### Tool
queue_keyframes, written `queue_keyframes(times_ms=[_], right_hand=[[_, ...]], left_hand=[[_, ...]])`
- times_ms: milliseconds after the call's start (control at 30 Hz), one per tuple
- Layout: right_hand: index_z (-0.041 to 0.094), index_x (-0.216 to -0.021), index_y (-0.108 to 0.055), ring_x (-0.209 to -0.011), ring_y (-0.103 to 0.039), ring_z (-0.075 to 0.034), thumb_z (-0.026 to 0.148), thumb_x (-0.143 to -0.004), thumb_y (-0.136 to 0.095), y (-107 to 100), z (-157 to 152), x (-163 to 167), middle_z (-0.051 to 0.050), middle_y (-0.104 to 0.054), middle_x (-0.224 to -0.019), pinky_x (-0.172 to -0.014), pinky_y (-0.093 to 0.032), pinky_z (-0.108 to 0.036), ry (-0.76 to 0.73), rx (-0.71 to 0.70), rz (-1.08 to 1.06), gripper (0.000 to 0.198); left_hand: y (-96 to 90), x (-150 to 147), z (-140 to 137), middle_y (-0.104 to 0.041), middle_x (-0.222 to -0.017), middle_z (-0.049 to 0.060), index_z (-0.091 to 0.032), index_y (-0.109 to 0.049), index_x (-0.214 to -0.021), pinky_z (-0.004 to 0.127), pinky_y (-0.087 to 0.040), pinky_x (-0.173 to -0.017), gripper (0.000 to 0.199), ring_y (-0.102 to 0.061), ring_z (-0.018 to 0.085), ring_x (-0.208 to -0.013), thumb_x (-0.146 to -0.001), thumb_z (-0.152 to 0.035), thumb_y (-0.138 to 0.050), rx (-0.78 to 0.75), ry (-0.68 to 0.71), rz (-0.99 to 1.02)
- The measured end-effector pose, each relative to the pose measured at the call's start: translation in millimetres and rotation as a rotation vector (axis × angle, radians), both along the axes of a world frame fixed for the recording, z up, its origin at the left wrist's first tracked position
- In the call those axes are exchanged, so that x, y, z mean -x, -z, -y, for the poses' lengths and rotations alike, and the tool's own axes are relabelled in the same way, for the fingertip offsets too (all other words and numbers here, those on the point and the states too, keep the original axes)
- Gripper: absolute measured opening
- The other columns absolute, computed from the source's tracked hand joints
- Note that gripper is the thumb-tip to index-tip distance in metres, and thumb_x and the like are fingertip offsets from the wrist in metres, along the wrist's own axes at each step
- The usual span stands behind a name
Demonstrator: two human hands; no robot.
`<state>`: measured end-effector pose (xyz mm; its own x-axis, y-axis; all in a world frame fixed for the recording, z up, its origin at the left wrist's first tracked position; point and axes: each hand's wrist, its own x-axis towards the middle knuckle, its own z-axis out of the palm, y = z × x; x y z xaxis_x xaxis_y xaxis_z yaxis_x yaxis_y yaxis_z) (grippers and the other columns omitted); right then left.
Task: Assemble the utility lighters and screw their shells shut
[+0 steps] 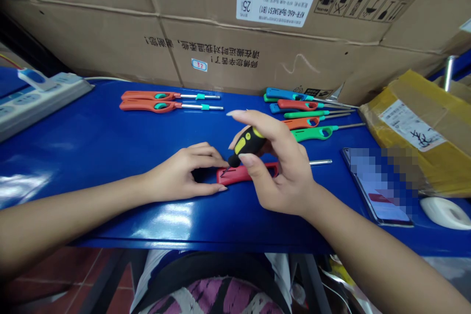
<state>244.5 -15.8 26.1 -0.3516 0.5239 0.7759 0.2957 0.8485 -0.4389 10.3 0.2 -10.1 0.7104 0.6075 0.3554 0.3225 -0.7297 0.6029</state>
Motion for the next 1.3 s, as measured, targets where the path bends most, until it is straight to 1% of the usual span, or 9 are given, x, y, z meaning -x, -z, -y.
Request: queue_keyframes(times_ms=[167,333,533,700,767,967,1133,1200,1300], right_hand=[[0.028,-0.133,-0.061,-0.091,-0.074,-0.025,0.031,-0.086,-0.077,0.7,-2.0,-1.2,-0.006,-0.074,-0.113,-0.080,-0.064,-0.040,0.198,-0.218,0.024,0.049],[0.027,-0.147,-0.047,-0.081,-0.074,-0.020,0.027,-0.103,-0.046,-4.8,3.8,1.8,-0.007,-0.074,-0.113,-0.066,-0.063,-0.035,0.124,-0.027,0.078,0.044],[0.025,-0.121,-0.067,-0.067,-0.071,-0.017,0.027,-0.088,-0.075,-8.0,0.6,-1.8,-0.003,-0.078,-0.095,-0.062,-0.060,-0.028,0.299,-0.386,0.116,0.035],[0.025,-0.150,-0.047,-0.094,-0.075,-0.024,0.031,-0.101,-0.050,-8.4,2.3,-1.1,-0.009,-0.073,-0.123,-0.076,-0.063,-0.039,0.125,-0.166,0.117,0.049],[0.027,-0.153,-0.042,-0.092,-0.075,-0.024,0.030,-0.101,-0.051,-8.0,3.1,0.1,-0.010,-0.070,-0.128,-0.074,-0.064,-0.040,0.065,-0.097,0.090,0.054],[0.029,-0.130,-0.065,-0.068,-0.072,-0.019,0.035,-0.084,-0.080,-8.3,1.7,-5.5,-0.002,-0.078,-0.095,-0.061,-0.060,-0.032,0.188,-0.319,0.129,0.049],[0.024,-0.153,-0.044,-0.103,-0.073,-0.026,0.028,-0.100,-0.048,-11.9,2.9,-2.2,-0.010,-0.069,-0.132,-0.087,-0.061,-0.046,0.003,-0.106,0.079,0.053],[0.024,-0.154,-0.042,-0.094,-0.075,-0.024,0.026,-0.098,-0.053,-13.0,3.4,0.4,-0.010,-0.073,-0.126,-0.084,-0.062,-0.042,-0.027,-0.083,0.115,0.057],[0.024,-0.136,-0.060,-0.073,-0.075,-0.019,0.029,-0.089,-0.072,-12.4,3.2,0.6,-0.006,-0.079,-0.101,-0.069,-0.062,-0.032,0.071,-0.228,0.130,0.049]], left_hand=[[-0.7,0.2,0.3,-0.073,-0.102,0.009,-0.013,-0.074,-0.116,0.037,-0.050,-0.092,0.038,-0.066,0.022,-0.097,-0.085,-0.034,-0.080,0.003,-0.011,-0.001],[-1.0,0.5,0.4,-0.074,-0.102,0.008,-0.015,-0.074,-0.116,0.036,-0.051,-0.091,0.038,-0.066,0.022,-0.098,-0.084,-0.035,-0.081,0.005,-0.010,-0.005],[-1.4,0.0,1.1,-0.073,-0.102,0.008,-0.013,-0.074,-0.116,0.037,-0.051,-0.091,0.038,-0.067,0.022,-0.097,-0.085,-0.034,-0.080,0.002,-0.009,0.006],[-2.3,0.3,1.3,-0.074,-0.103,0.008,-0.015,-0.074,-0.117,0.037,-0.051,-0.092,0.039,-0.066,0.022,-0.098,-0.084,-0.036,-0.080,0.009,-0.014,-0.006],[-2.3,0.0,1.2,-0.074,-0.104,0.008,-0.015,-0.074,-0.115,0.038,-0.051,-0.093,0.038,-0.066,0.022,-0.099,-0.085,-0.036,-0.080,0.013,-0.014,-0.009],[-1.3,-0.9,0.9,-0.073,-0.105,0.008,-0.017,-0.074,-0.117,0.038,-0.051,-0.094,0.036,-0.066,0.022,-0.099,-0.086,-0.035,-0.079,0.030,-0.015,-0.022],[-1.0,-0.2,0.7,-0.074,-0.104,0.008,-0.016,-0.074,-0.116,0.037,-0.051,-0.092,0.037,-0.066,0.022,-0.099,-0.085,-0.036,-0.079,0.018,-0.013,-0.017],[-1.2,-0.2,0.9,-0.074,-0.104,0.008,-0.016,-0.074,-0.114,0.037,-0.050,-0.092,0.036,-0.066,0.022,-0.098,-0.085,-0.036,-0.080,0.011,-0.016,-0.006],[-1.7,-0.5,1.6,-0.073,-0.104,0.008,-0.016,-0.075,-0.114,0.037,-0.051,-0.093,0.035,-0.066,0.022,-0.099,-0.085,-0.035,-0.080,0.020,-0.018,-0.010]])
